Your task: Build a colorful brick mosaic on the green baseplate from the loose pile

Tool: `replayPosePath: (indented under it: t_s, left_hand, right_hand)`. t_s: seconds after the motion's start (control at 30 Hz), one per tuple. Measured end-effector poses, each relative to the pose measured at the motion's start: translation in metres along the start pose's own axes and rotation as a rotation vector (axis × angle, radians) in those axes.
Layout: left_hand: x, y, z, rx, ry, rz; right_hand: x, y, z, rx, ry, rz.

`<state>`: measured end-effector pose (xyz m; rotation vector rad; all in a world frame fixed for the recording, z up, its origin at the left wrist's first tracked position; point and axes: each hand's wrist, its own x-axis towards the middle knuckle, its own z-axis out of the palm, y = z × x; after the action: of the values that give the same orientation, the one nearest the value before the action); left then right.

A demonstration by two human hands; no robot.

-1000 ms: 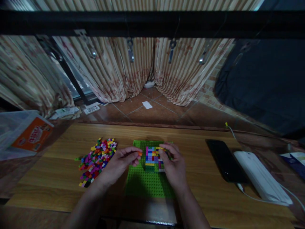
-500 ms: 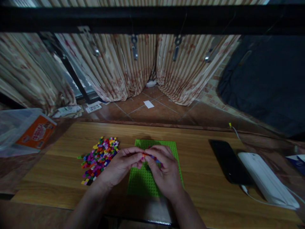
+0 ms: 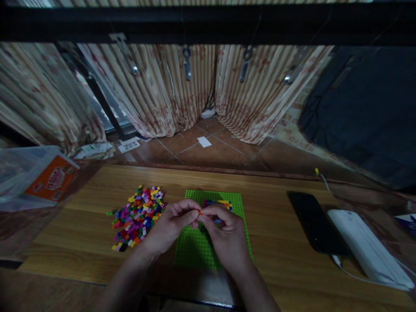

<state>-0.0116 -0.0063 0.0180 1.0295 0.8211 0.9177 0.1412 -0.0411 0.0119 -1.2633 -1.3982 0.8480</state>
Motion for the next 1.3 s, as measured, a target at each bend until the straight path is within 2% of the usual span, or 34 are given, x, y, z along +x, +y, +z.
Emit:
replayPosePath:
  t_s: [0.13,0.23,0.4,0.53,0.87,1.1,1.3]
  left_hand:
    - [-0.001,-0.001,0.003,-0.088,-0.006,-0.04]
    - [0.0,0.0,0.004,-0.176,0.013,-0.082]
    - [0.003,0.005,-0.002,-0.202,0.182,-0.052]
    - [0.005,0.003,-0.005,-0.176,0.252,-0.062]
    - [0.006,0.002,-0.004,-0.16,0.26,-0.08]
    - [0.005,0.004,-0.005,-0.143,0.269,-0.081]
    - [0.006,0.001,-0.006,-0.103,0.267,-0.086]
  right_hand:
    - [0.0,-0.003,-0.005,0.161,-0.035,0.092]
    - [0.002,-0.001,-0.016,0.189,-0.01,0.128]
    - [0.009,0.013,-0.04,-0.031,0.154,0.1]
    - [0.01,0.026,-0.05,-0.145,0.17,0.106]
    - [0.01,0.037,-0.047,-0.27,0.093,-0.011]
    - [0.011,0.046,-0.038,-0.143,0.103,0.132]
    - [0.013,0.05,-0.033,-0.028,0.106,0.197]
